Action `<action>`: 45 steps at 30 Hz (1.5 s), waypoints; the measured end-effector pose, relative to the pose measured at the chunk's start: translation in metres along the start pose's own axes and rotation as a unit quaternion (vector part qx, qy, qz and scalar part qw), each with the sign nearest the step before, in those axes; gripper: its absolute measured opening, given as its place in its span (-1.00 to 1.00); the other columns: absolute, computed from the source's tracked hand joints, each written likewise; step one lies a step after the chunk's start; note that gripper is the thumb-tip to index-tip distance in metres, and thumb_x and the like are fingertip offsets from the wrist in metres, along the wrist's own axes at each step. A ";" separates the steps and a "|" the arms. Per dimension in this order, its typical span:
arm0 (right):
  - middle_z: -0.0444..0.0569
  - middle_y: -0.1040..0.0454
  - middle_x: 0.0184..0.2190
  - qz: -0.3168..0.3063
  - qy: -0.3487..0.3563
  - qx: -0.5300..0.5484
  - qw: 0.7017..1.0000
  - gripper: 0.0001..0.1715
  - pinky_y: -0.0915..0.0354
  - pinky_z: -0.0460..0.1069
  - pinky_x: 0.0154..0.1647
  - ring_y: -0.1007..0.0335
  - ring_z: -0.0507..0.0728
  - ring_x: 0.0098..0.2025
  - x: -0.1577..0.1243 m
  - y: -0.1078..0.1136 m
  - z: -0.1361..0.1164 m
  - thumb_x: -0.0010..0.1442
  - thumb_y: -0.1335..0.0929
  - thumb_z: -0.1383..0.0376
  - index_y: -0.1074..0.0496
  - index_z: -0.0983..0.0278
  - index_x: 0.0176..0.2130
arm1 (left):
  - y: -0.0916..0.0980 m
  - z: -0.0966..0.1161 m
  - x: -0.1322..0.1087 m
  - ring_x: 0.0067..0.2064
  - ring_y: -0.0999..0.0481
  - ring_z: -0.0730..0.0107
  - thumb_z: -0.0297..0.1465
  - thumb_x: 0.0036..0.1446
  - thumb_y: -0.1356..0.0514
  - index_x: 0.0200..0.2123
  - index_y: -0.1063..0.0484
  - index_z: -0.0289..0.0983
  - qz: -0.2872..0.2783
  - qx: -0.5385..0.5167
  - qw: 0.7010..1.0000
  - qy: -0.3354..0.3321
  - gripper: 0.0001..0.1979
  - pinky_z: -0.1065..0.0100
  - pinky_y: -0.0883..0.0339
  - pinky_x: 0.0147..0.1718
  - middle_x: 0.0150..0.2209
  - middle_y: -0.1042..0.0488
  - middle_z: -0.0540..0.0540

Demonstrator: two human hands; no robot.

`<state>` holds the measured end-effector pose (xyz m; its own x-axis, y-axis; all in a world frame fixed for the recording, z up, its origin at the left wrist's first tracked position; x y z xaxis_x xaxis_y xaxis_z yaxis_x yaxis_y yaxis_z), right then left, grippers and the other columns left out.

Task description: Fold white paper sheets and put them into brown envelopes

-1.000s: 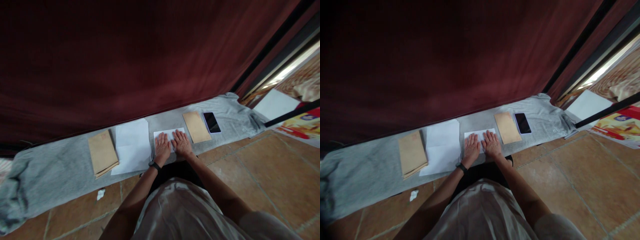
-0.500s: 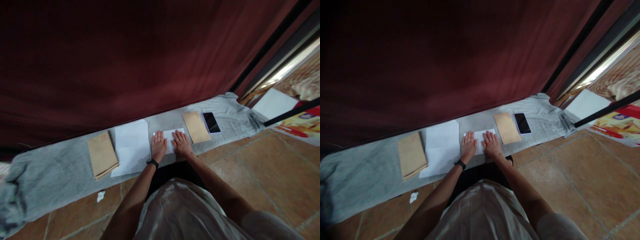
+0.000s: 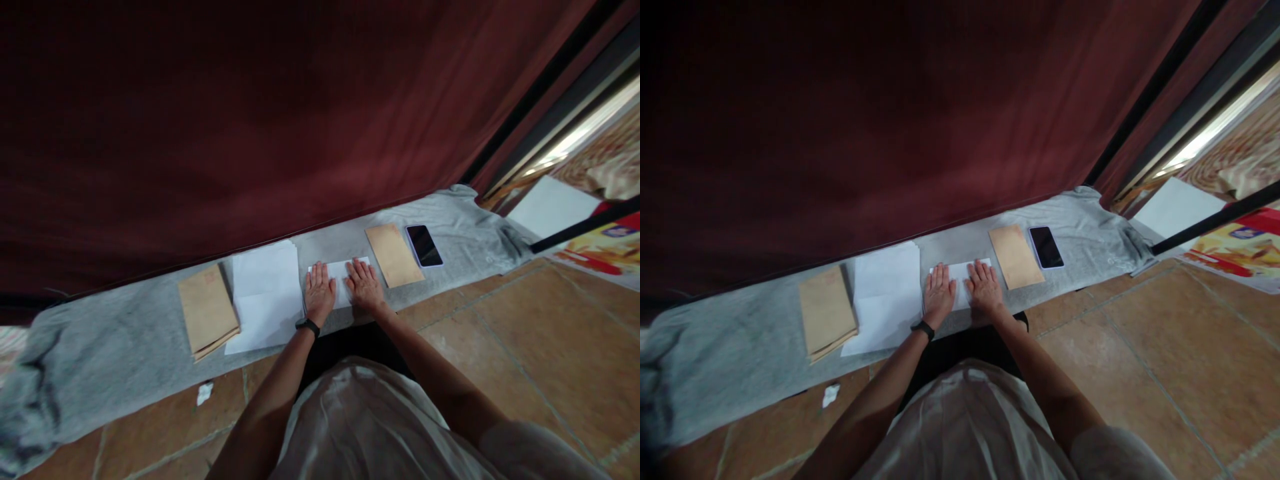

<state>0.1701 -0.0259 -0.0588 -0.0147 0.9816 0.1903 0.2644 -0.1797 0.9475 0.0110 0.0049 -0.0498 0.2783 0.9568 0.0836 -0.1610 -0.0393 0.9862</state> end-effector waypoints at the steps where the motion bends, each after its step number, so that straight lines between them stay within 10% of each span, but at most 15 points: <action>1: 0.15 -0.07 0.42 0.002 -0.006 -0.002 1.000 -0.36 0.08 0.24 0.40 -0.04 0.34 0.42 -0.001 0.000 0.003 0.46 -0.15 0.12 -0.13 0.31 0.40 | 0.001 0.000 0.000 0.47 0.07 0.17 -0.26 0.40 0.13 0.42 -0.02 -0.42 0.000 -0.001 1.000 0.002 -0.39 0.05 0.17 0.42 0.44 -0.01 -0.26; 45: 0.24 -0.19 0.37 0.041 -0.011 -0.008 0.999 -0.37 0.01 0.26 0.37 -0.09 0.34 0.39 -0.001 -0.003 0.008 0.44 -0.17 0.14 -0.20 0.39 0.36 | 0.002 0.022 -0.057 0.47 0.06 0.08 -0.24 0.41 0.08 0.41 -0.03 -0.42 -0.013 -0.003 0.997 -0.082 -0.39 0.00 0.04 0.40 0.44 -0.02 -0.30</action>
<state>0.1774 -0.0257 -0.0644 0.0280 0.9649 0.2612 0.2477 -0.2599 0.9333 0.0159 -0.0564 -0.0494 0.4327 0.8979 0.0805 -0.1576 -0.0126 0.9874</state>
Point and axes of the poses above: each hand's wrist, its own x-axis towards the middle knuckle, its own y-axis out of the back of the hand, z = x × y, the point moved 2 cm from there along x, towards the middle knuckle
